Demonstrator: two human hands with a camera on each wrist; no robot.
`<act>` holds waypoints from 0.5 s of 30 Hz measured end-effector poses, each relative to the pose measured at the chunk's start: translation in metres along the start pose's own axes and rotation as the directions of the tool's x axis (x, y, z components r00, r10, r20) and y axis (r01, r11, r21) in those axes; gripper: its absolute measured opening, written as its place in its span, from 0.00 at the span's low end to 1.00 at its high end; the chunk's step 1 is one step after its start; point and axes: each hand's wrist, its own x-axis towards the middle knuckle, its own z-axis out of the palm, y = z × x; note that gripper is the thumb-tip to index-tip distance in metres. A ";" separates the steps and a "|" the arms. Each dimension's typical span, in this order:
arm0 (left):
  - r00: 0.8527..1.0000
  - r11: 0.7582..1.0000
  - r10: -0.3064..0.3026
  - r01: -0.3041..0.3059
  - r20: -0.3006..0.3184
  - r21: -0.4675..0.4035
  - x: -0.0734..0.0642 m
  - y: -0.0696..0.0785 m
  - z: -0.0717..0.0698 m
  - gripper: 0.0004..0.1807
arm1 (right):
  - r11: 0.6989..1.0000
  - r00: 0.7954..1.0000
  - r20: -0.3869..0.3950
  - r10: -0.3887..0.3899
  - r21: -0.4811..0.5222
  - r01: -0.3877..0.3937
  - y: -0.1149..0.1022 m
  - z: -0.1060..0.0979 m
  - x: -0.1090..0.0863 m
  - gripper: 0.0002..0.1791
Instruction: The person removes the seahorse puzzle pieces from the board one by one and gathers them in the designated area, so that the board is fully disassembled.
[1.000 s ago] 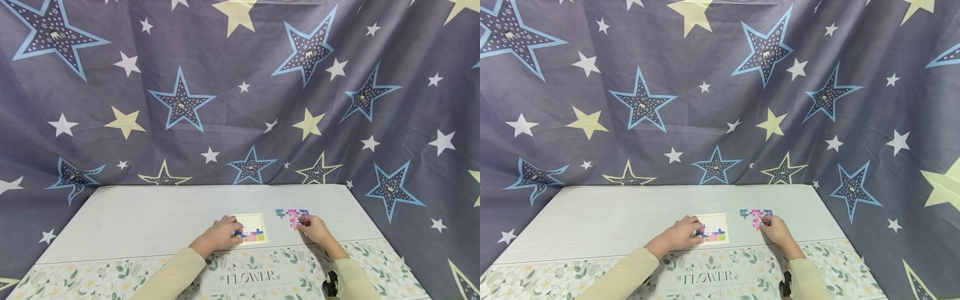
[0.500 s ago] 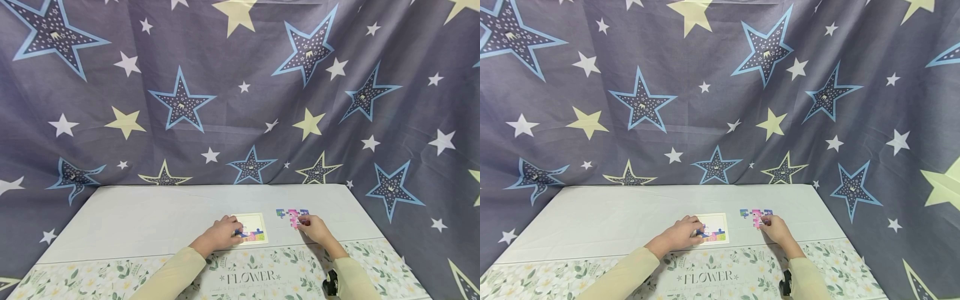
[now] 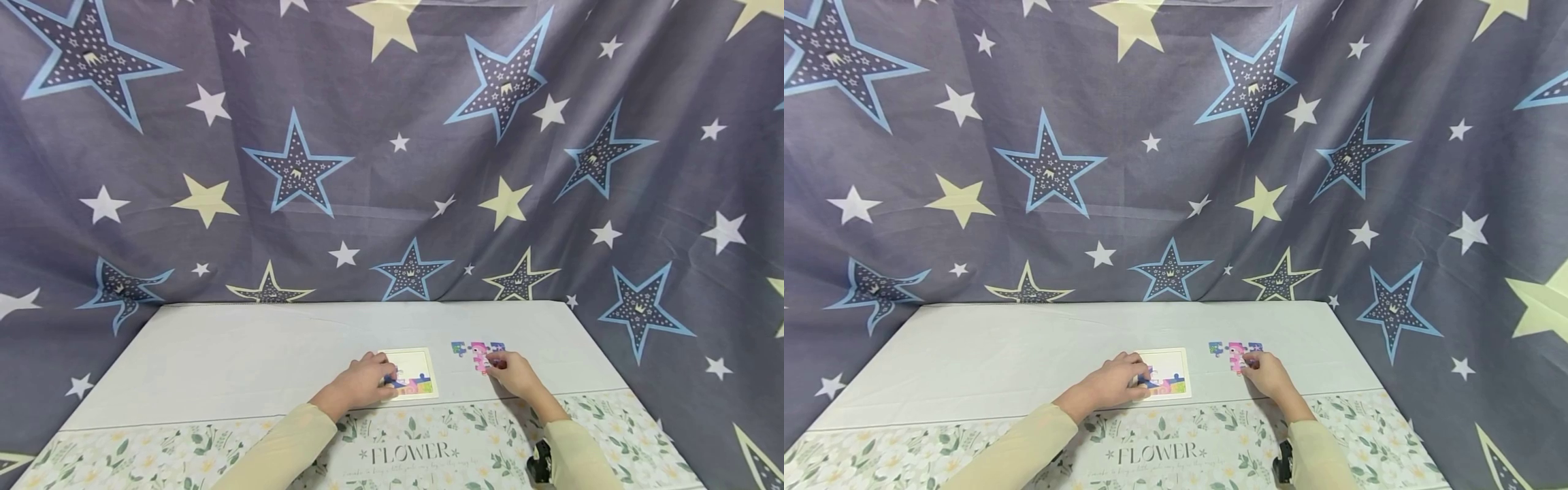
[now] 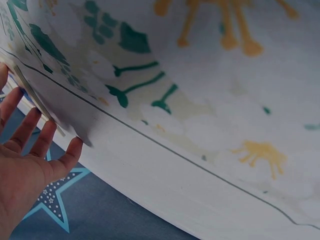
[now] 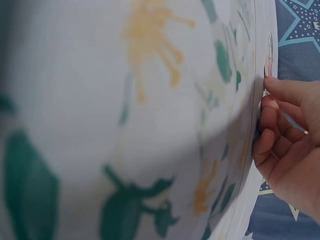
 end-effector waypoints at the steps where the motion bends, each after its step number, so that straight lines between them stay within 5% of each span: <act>1: 1.000 1.000 -0.001 0.001 0.000 -0.001 0.000 0.000 0.000 0.15 | 1.000 1.000 0.001 -0.003 0.001 0.003 0.000 0.000 0.000 0.18; 15: 1.000 1.000 -0.009 0.009 0.003 -0.012 0.000 0.000 0.001 0.16 | 1.000 1.000 0.007 0.015 0.025 -0.015 0.000 0.000 0.000 0.19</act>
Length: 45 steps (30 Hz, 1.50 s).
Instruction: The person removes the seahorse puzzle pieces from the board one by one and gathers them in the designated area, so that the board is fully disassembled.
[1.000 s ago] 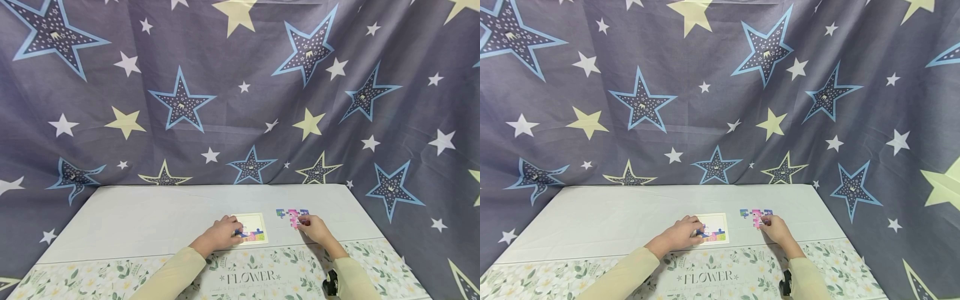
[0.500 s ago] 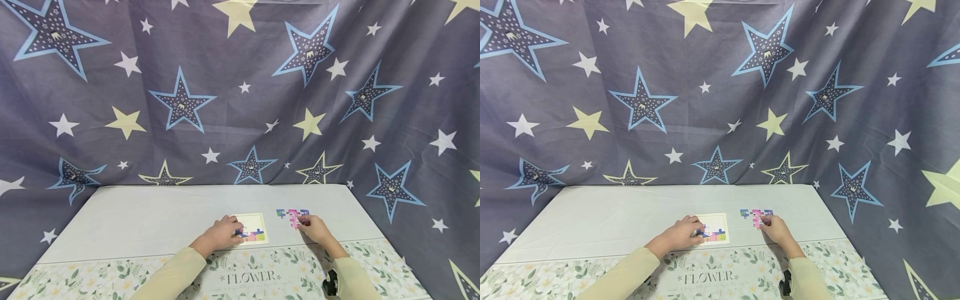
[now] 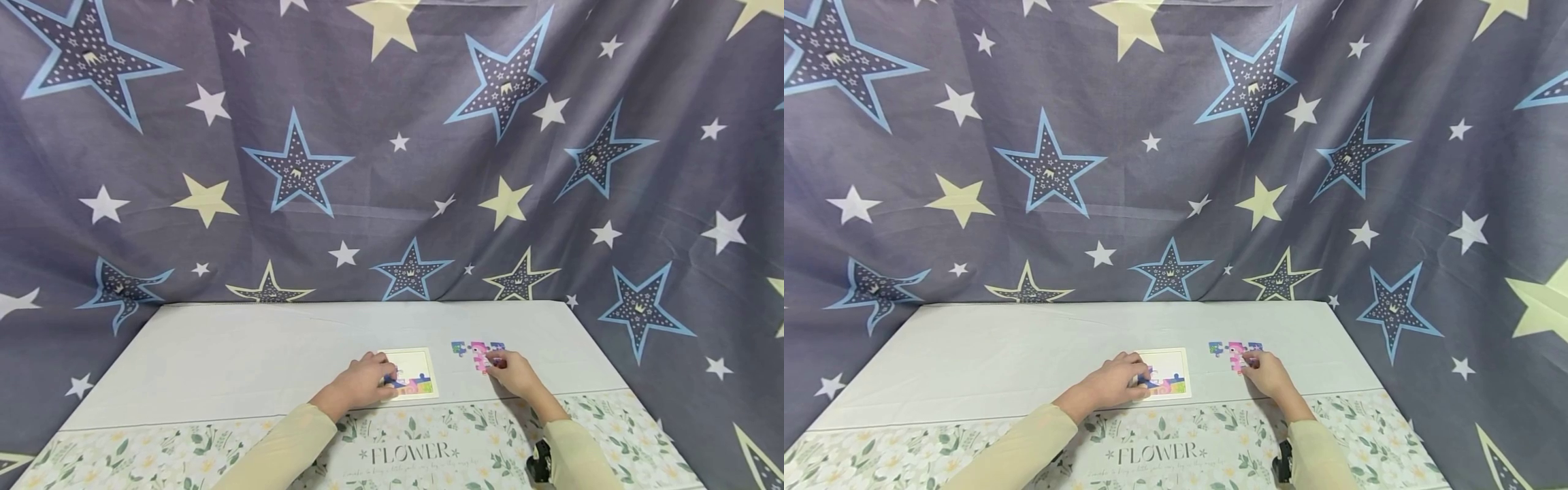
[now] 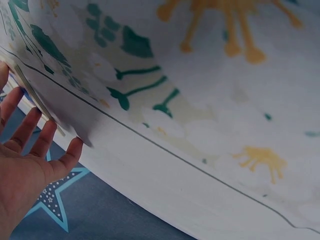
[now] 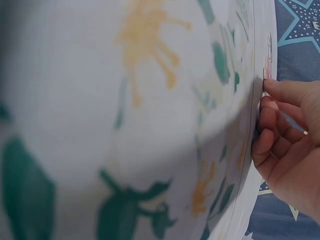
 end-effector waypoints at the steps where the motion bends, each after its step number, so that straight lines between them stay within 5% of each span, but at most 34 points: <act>1: 1.000 1.000 -0.002 0.002 0.000 0.000 0.000 0.000 0.000 0.16 | 1.000 1.000 -0.002 0.001 0.004 -0.001 0.000 0.000 0.000 0.19; 20: 0.999 0.999 0.016 -0.017 -0.043 -0.036 0.001 -0.002 0.003 0.13 | 0.999 0.998 -0.051 -0.029 0.034 0.031 -0.014 -0.002 -0.003 0.11; 32: 1.000 1.000 -0.005 0.005 -0.031 -0.015 -0.002 -0.001 0.005 0.16 | 0.991 0.990 -0.065 -0.122 0.042 0.124 -0.038 0.009 -0.001 0.11; 45: 1.000 1.000 -0.003 0.003 -0.026 -0.009 -0.005 -0.003 0.007 0.15 | 0.991 0.992 -0.029 -0.126 0.042 0.127 -0.054 0.030 0.003 0.10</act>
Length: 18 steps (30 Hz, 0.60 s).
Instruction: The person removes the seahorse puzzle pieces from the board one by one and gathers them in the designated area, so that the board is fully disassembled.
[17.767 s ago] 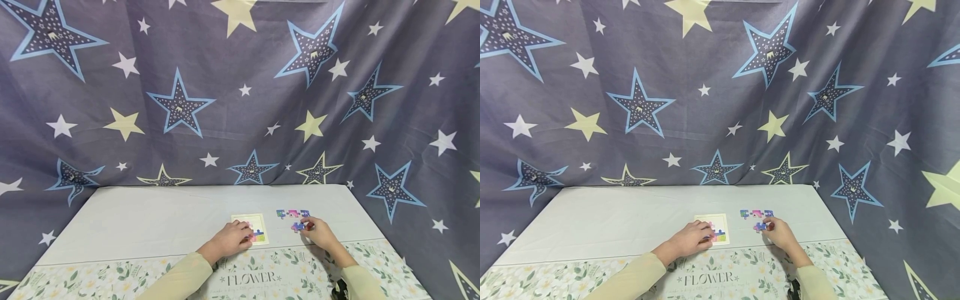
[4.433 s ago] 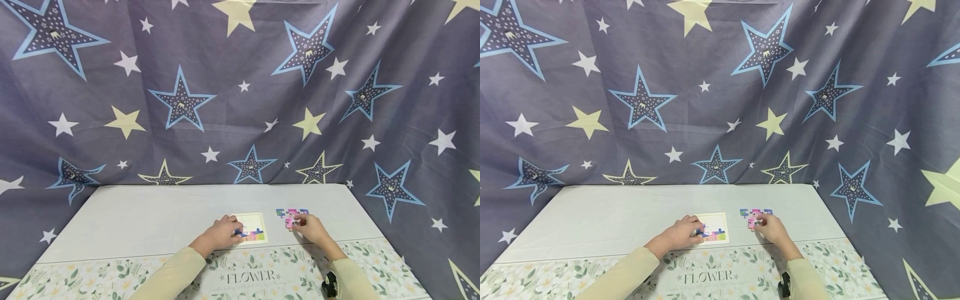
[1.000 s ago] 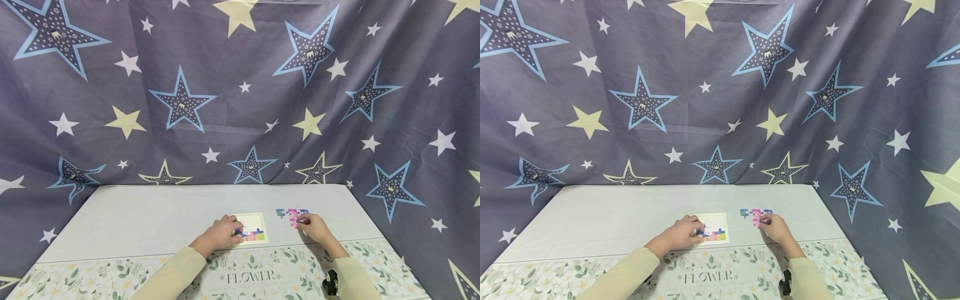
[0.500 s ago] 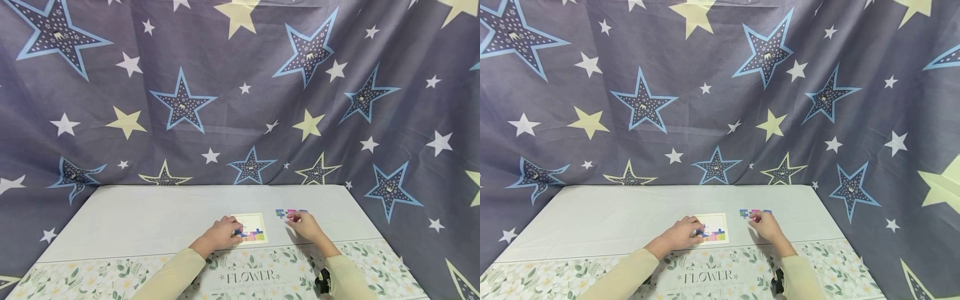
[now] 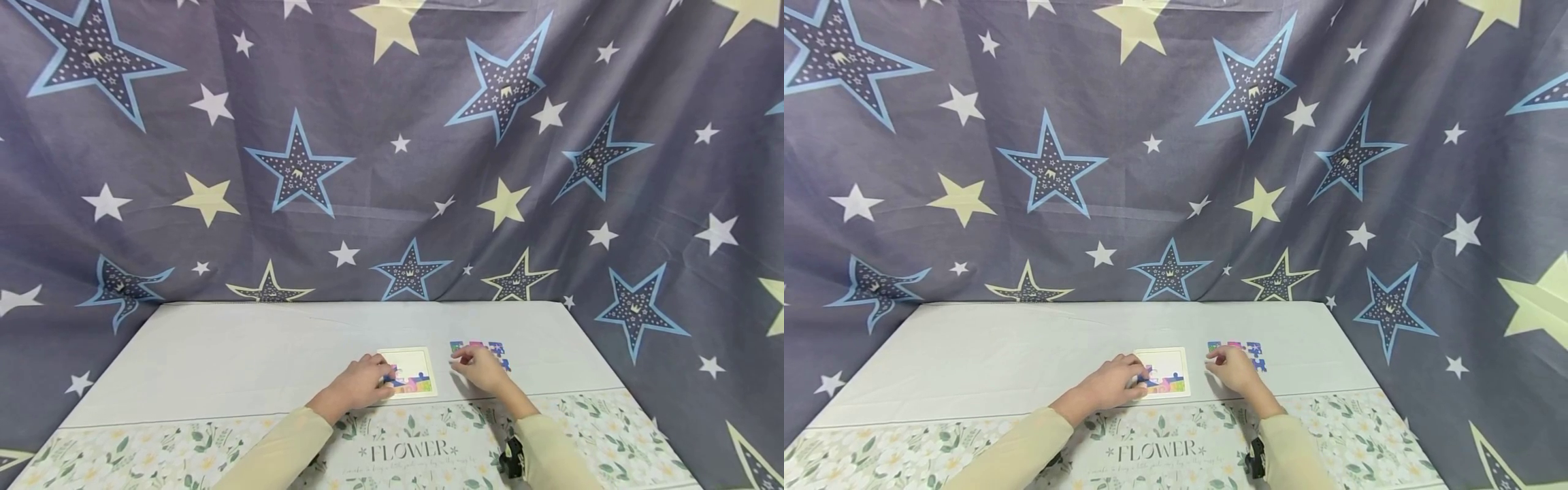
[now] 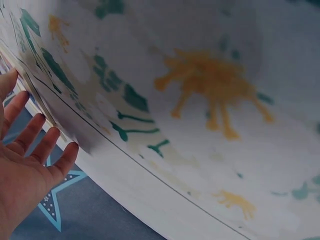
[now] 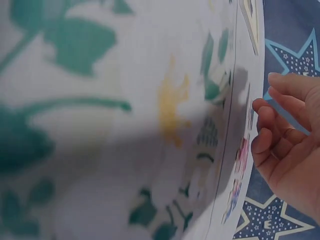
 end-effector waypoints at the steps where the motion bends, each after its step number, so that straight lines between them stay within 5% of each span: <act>1: 1.000 1.000 0.003 -0.003 -0.005 0.003 -0.001 0.000 0.000 0.15 | 1.000 1.000 0.005 -0.003 0.002 0.003 -0.001 0.001 0.000 0.10; 18: 0.999 0.997 0.048 -0.047 -0.015 0.057 -0.009 -0.005 0.001 0.10 | 0.998 0.997 0.052 -0.054 0.014 0.053 -0.020 0.019 0.003 0.10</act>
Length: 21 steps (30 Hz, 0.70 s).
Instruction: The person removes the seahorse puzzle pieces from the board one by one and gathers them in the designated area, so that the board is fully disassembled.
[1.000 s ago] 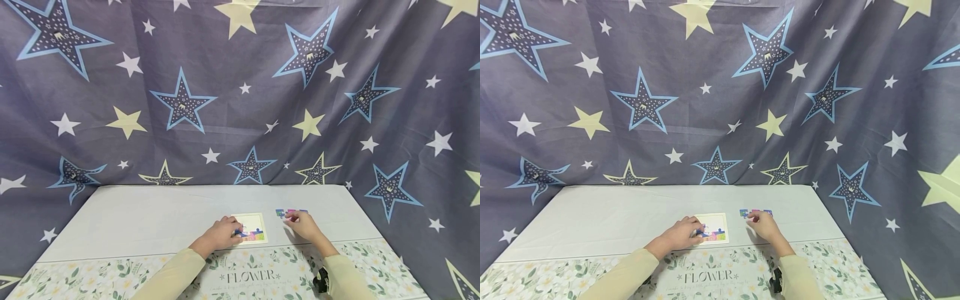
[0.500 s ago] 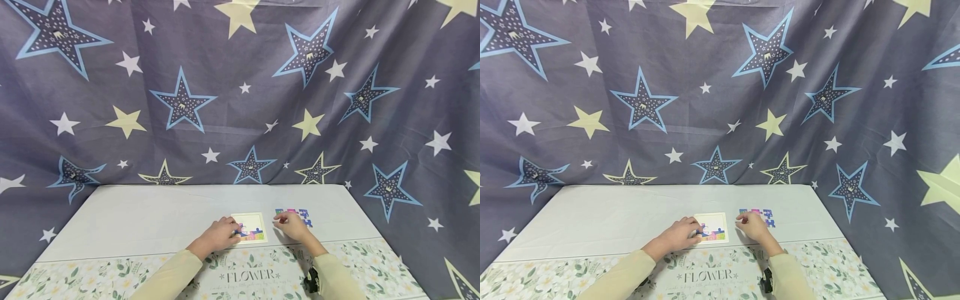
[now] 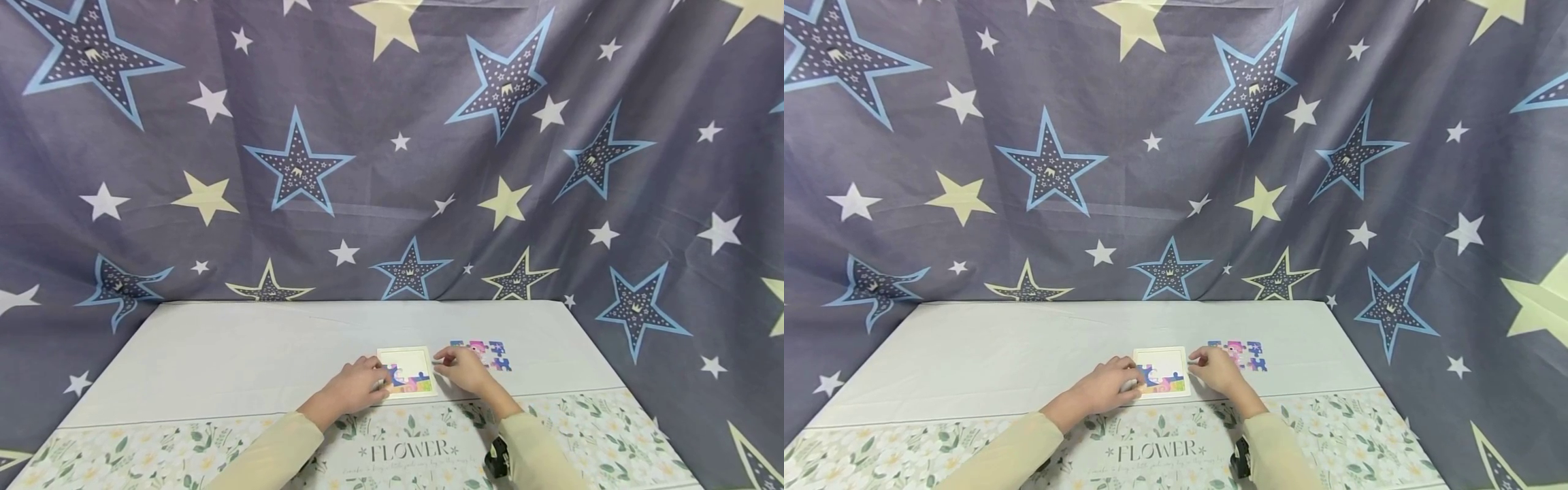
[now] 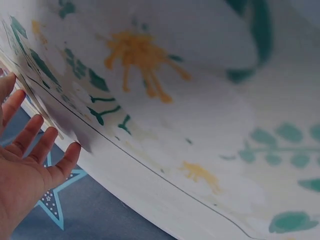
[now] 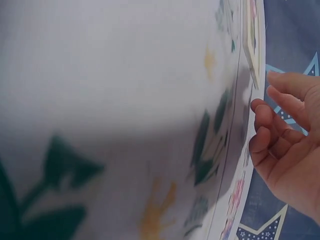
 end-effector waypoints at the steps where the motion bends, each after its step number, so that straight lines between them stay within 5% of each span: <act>1: 1.000 1.000 0.002 -0.002 0.001 -0.002 0.000 0.000 0.000 0.10 | 1.000 1.000 0.000 0.002 -0.004 -0.002 -0.001 0.001 0.000 0.10; 21: 0.999 0.999 0.014 -0.015 0.045 0.028 -0.004 -0.001 -0.002 0.17 | 0.997 0.992 0.108 -0.062 0.052 0.056 -0.025 0.021 0.006 0.11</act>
